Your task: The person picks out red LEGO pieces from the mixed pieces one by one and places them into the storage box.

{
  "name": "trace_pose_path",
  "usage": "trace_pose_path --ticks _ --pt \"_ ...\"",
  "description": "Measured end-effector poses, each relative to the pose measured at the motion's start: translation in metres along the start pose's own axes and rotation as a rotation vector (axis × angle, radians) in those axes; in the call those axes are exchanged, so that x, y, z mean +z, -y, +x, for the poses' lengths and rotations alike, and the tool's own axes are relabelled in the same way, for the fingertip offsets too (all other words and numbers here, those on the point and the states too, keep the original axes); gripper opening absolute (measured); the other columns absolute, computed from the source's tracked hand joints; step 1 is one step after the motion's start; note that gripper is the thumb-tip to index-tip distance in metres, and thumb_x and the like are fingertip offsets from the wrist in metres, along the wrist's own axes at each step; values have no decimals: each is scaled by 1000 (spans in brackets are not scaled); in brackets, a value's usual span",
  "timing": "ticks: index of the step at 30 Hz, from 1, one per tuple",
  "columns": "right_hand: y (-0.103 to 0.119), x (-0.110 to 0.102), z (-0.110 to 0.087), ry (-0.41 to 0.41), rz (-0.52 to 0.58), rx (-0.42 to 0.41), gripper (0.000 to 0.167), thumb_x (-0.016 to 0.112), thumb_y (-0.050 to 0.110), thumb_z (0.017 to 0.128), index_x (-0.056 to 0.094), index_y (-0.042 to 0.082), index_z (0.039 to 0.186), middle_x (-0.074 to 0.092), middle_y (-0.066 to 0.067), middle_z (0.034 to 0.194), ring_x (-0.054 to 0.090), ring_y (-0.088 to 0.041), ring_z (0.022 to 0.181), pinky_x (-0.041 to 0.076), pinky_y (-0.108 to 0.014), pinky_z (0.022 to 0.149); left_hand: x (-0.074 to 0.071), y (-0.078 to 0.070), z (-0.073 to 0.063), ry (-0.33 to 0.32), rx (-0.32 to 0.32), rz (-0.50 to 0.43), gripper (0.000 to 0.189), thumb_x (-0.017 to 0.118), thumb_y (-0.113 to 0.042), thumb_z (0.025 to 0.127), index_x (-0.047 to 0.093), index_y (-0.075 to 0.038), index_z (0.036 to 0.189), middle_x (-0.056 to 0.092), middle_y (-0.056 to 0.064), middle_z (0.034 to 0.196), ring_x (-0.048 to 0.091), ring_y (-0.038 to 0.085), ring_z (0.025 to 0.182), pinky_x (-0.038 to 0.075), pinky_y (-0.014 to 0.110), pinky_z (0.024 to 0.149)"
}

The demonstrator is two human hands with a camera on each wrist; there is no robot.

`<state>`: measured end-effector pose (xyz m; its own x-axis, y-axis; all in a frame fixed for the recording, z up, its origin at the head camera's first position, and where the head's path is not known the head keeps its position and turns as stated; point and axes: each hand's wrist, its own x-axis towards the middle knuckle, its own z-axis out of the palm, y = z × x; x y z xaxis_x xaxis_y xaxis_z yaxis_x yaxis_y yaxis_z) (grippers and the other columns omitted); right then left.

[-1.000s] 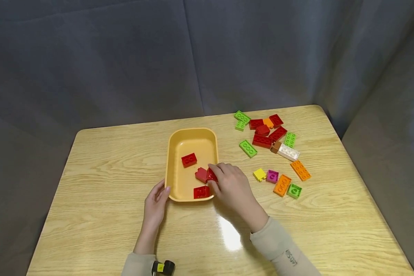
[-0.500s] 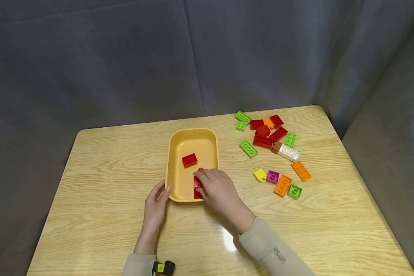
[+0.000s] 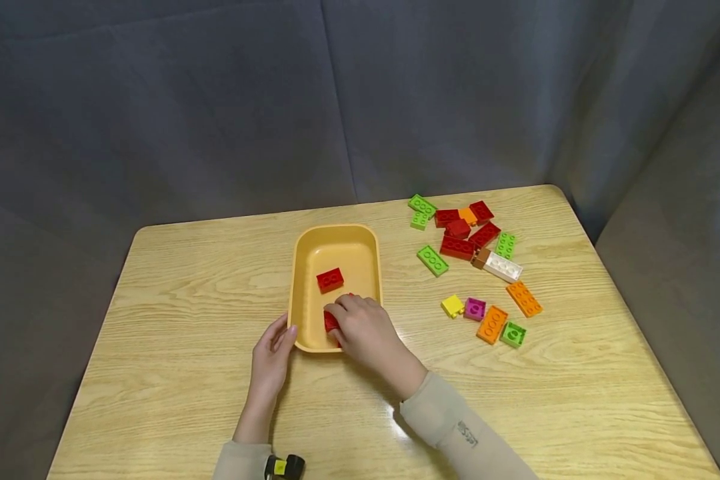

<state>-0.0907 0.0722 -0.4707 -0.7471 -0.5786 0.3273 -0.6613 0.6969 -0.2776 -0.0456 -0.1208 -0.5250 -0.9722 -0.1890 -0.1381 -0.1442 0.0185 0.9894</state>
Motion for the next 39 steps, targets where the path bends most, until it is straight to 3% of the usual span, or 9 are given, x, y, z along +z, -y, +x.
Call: trace_pose_path --ticks 21,30,39 --pt "0 10 8 139 11 2 35 85 9 76 72 8 108 70 -3 101 63 -21 95 50 -38 93 2 2 3 -17 -17 -3 45 61 -20 101 52 0 140 60 22 131 60 31 119 48 17 90" --pt "0 13 7 128 18 -8 36 87 16 76 70 9 107 71 -1 95 62 -18 90 50 -34 85 2 -1 2 -27 -13 -2 44 62 -19 100 53 -1 139 61 22 129 61 30 118 49 18 90" --pt "1 12 7 127 31 9 26 81 15 83 71 10 106 72 -3 97 66 -20 93 51 -39 90 2 0 2 -29 -11 8 44 61 -20 100 54 -1 139 61 21 129 61 29 118 48 20 92"
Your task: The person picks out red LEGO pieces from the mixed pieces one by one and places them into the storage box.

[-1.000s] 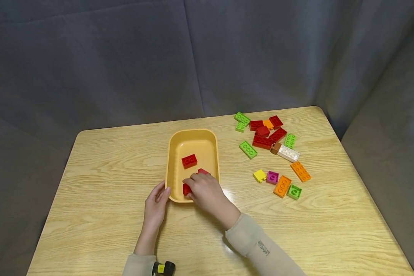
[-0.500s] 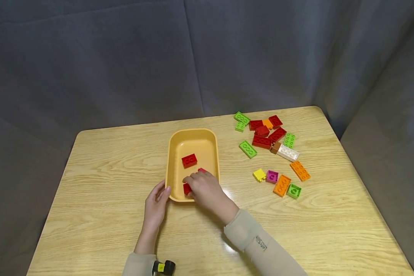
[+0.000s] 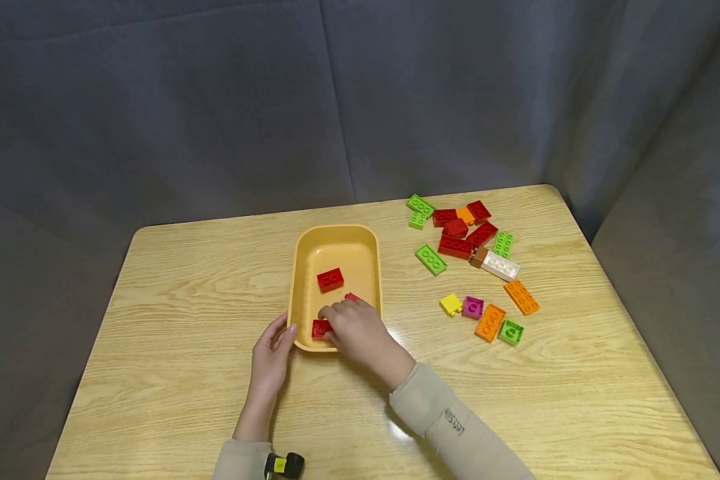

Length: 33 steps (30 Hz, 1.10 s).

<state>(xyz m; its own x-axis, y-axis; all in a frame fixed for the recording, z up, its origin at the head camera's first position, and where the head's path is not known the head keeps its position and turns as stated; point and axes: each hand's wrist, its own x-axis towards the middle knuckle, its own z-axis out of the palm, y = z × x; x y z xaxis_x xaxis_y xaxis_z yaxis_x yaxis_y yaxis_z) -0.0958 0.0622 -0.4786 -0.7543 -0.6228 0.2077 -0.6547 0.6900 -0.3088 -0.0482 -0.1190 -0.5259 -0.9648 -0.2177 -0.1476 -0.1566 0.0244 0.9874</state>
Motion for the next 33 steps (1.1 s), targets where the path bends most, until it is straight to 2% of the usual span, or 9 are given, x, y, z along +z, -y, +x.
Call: trace_pose_path --ticks 3,7,12,21,28,33 --pt "1 0 0 -3 3 12 19 75 17 89 71 10 107 72 -3 98 67 -21 95 50 -40 93 0 0 -1 0 -8 -1 44 61 -20 101 53 -1 139 62 21 129 61 29 118 48 21 92" --pt "2 0 -1 -21 7 18 18 70 19 93 71 12 110 72 -3 103 66 -22 99 49 -41 96 -1 1 -2 5 -10 4 44 60 -21 101 53 -1 140 61 22 130 60 31 119 48 21 92" --pt "-2 -3 -3 -94 26 -6 21 68 19 94 70 12 114 71 -3 107 65 -21 101 50 -40 93 0 1 -3 9 -1 -9 43 59 -20 102 53 0 139 60 24 131 59 32 120 48 22 94" --pt "-19 -16 0 -206 32 27 25 70 18 94 68 10 117 68 -5 116 63 -22 108 49 -39 97 1 1 -1 -1 -2 -14 42 59 -19 102 54 0 139 59 23 133 58 31 122 48 26 97" --pt "-32 -27 1 -231 32 51 29 71 16 92 66 9 120 67 -7 119 61 -25 112 48 -42 98 2 0 -2 -12 2 -11 42 59 -19 102 53 2 138 59 25 132 58 34 122 48 27 97" --pt "-44 -35 2 -230 35 108 30 70 17 93 66 9 121 65 -8 122 60 -27 114 48 -45 98 2 -1 -2 -15 -10 -14 42 59 -18 101 54 0 138 60 23 131 59 32 121 49 27 96"
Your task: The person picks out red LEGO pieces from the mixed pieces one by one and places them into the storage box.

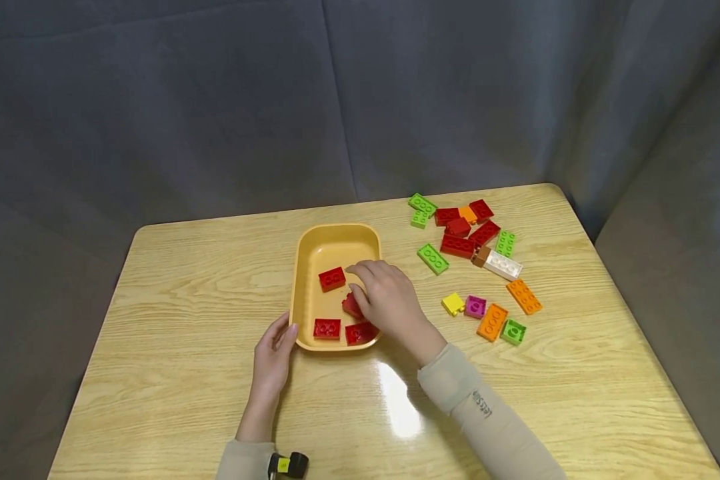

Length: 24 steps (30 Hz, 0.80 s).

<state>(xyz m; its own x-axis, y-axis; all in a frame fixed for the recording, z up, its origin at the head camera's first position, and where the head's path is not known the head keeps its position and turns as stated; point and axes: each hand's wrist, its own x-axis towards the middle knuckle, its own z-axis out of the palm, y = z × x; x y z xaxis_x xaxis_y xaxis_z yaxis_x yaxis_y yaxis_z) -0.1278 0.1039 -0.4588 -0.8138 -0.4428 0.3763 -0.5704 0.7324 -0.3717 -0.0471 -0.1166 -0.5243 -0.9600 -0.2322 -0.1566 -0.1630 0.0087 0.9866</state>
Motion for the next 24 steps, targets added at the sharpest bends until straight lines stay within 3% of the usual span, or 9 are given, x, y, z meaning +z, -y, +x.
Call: trace_pose_path --ticks 17,24 --pt "-41 -19 -3 -44 -35 78 30 68 17 94 65 6 122 66 -12 119 61 -31 110 49 -48 94 -1 1 0 13 -9 -2 44 60 -22 101 53 -1 140 60 21 132 59 30 121 48 26 97" --pt "-56 -21 -10 -24 -78 103 31 68 16 94 64 5 123 65 -15 122 59 -34 113 49 -51 95 -1 -1 0 8 -21 18 43 59 -21 101 54 -3 140 60 20 133 59 28 121 48 29 98"
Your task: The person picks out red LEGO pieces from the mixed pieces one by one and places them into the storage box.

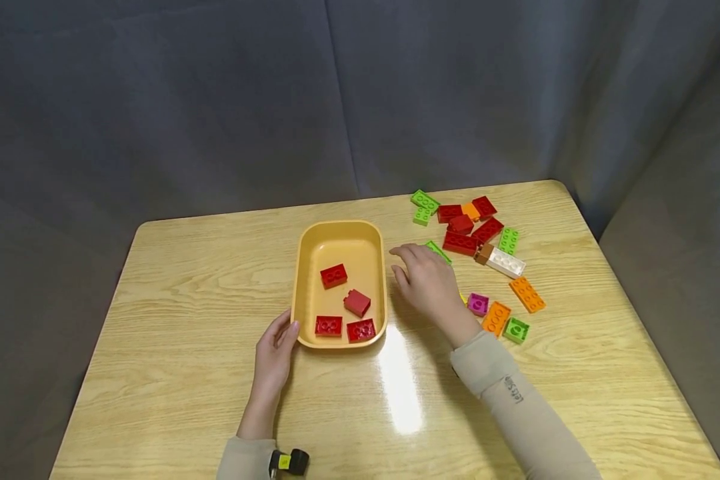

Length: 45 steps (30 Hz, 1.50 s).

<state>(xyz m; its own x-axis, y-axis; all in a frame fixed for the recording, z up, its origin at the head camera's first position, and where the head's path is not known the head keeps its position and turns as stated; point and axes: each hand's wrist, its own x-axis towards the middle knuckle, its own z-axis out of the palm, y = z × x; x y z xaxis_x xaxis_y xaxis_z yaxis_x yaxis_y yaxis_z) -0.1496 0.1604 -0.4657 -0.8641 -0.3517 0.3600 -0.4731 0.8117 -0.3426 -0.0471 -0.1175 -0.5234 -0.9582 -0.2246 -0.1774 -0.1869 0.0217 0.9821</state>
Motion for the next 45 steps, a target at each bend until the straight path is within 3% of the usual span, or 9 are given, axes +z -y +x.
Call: trace_pose_path --ticks 10,16,20,39,45 --pt "-19 1 -1 11 -79 30 30 70 17 93 65 3 120 65 -16 118 59 -35 111 47 -53 96 -1 -2 0 4 0 2 42 60 -20 101 54 -2 139 60 21 131 59 30 120 48 28 97" --pt "-36 3 -1 -49 -102 14 27 70 16 92 67 1 115 67 -17 113 59 -36 106 48 -52 93 -1 -3 0 11 7 -1 42 60 -18 101 54 -2 139 61 20 131 60 29 120 49 24 95" --pt "-46 4 -2 -73 -111 51 27 71 15 91 67 0 114 67 -18 111 58 -37 106 46 -53 94 -1 -2 0 12 9 7 42 59 -18 101 54 -2 139 61 21 130 60 30 119 49 26 95" --pt "-83 5 5 -5 -95 192 30 69 13 91 65 -2 117 63 -23 118 55 -40 112 43 -55 98 -4 -1 1 13 17 5 44 60 -21 101 53 -1 140 60 21 131 60 30 120 48 26 96" --pt "-93 7 5 -22 -108 185 31 71 12 89 65 -4 115 63 -23 117 56 -41 110 45 -54 97 -2 -1 0 12 9 0 42 59 -19 101 54 -2 139 60 21 131 59 30 120 48 27 97"
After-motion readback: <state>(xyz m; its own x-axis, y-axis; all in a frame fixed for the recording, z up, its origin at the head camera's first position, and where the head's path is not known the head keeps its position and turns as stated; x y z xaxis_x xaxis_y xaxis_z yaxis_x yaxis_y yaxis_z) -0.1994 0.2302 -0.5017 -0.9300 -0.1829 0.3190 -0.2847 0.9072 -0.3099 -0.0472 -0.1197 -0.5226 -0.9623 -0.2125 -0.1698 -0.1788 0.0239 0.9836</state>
